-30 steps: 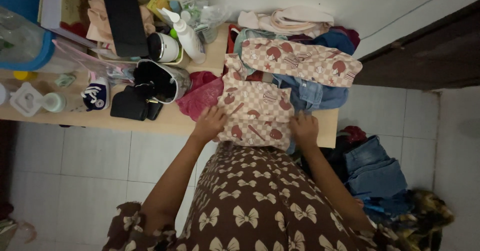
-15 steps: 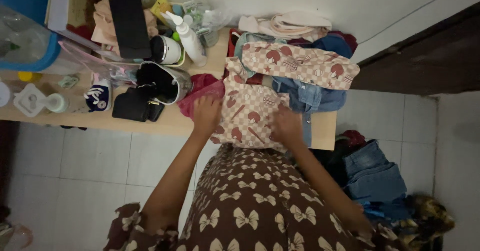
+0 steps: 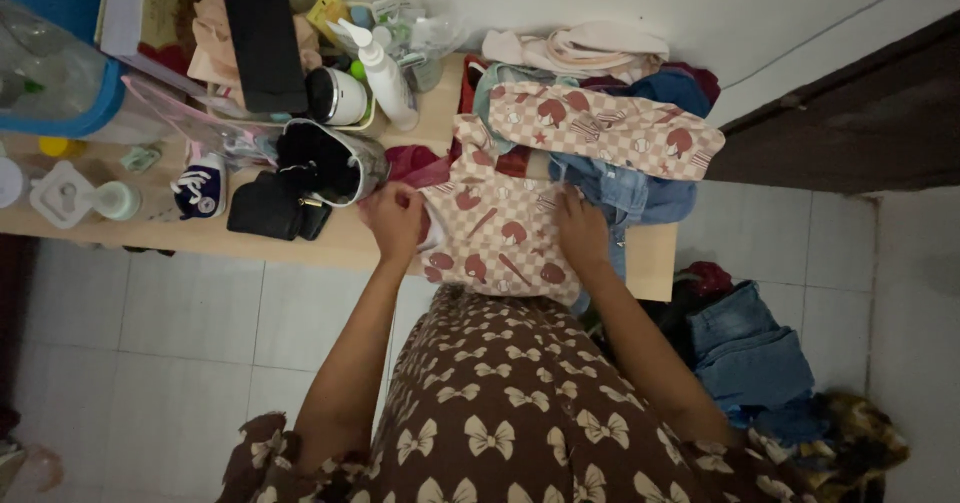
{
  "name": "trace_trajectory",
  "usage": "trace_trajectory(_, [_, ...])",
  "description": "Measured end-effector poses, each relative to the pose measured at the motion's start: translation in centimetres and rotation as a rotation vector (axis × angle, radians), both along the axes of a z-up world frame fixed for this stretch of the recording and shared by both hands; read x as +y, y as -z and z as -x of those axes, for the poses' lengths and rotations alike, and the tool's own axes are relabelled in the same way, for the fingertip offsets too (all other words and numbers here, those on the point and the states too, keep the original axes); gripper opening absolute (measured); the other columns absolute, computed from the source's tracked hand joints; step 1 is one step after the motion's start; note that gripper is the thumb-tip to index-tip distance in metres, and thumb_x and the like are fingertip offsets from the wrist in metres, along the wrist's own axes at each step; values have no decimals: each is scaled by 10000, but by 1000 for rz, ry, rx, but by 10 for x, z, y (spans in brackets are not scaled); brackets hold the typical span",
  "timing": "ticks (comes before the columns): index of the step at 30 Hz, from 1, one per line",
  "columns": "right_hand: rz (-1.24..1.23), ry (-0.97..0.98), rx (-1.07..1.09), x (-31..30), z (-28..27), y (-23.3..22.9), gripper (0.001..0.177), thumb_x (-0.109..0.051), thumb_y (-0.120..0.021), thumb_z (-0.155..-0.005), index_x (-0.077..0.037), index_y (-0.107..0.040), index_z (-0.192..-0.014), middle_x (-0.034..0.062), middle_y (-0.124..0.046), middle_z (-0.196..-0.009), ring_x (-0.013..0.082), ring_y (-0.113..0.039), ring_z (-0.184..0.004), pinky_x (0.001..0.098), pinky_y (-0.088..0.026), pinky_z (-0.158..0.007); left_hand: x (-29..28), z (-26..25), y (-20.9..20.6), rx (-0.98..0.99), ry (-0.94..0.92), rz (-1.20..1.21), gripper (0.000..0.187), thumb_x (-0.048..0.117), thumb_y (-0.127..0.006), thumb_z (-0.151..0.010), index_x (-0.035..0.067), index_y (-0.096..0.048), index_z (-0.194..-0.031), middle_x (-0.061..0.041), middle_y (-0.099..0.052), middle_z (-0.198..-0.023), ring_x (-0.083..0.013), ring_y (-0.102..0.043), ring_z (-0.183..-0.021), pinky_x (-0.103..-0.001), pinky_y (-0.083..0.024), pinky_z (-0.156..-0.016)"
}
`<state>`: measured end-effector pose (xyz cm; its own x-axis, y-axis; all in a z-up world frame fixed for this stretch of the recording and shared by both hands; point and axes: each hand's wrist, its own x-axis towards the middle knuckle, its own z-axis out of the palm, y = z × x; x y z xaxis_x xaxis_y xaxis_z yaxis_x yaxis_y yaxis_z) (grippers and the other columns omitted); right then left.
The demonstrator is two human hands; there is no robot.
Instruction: Folding various laundry items on a surface.
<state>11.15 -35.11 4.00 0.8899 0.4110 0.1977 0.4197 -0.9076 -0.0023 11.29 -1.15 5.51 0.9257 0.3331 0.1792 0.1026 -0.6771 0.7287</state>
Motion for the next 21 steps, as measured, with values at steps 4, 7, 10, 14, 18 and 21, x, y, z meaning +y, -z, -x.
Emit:
trace_trajectory(4, [3,42,-15,6,0,-9,410,-125,-604,-827,-12,-670,-1215,153,-616,-1355,289,-664,-949,428,-536,-785,-1,-1,6,62,-49,92,79,182,-735,-849,118,-690,-860,-65,-698,-855,-288,-649,-895,-460,-441,-919])
trace_trajectory(7, [-75,86,48,5,-3,8,337,-133,-629,-884,-7,-679,-1193,164,-619,-1356,310,-662,-943,445,-539,-802,-7,-10,-7,-78,83,-69,55,160,-695,-832,121,-700,-870,-82,-701,-885,-323,-639,-905,-483,-433,-861])
trace_trajectory(10, [-52,218,243,20,-5,-12,262,-147,-615,-928,-43,-688,-1157,192,-633,-1262,347,-673,-831,462,-554,-746,-12,-28,-16,-121,129,-253,86,193,-673,-872,117,-712,-871,-101,-719,-899,-350,-656,-897,-524,-410,-831])
trace_trajectory(14, [-229,165,199,55,-37,-50,162,-201,-641,-889,-111,-714,-1003,147,-661,-1056,383,-685,-886,477,-563,-755,-6,-48,-32,102,175,-246,200,292,-663,-944,120,-748,-889,-125,-739,-907,-357,-685,-872,-543,-422,-807])
trace_trajectory(18, [-478,89,163,102,-101,-50,214,-192,-618,-982,-42,-669,-1126,199,-688,-1081,420,-674,-908,523,-539,-788,9,-48,-15,306,333,-73,324,393,-686,-952,79,-767,-976,-159,-751,-940,-348,-712,-875,-491,-501,-778])
trace_trajectory(21, [-631,45,270,124,-151,-27,367,-188,-631,-952,-9,-596,-1270,232,-680,-1024,451,-658,-909,550,-515,-798,19,-40,-12,290,417,22,384,404,-753,-870,54,-759,-1030,-169,-742,-932,-338,-717,-859,-449,-537,-733])
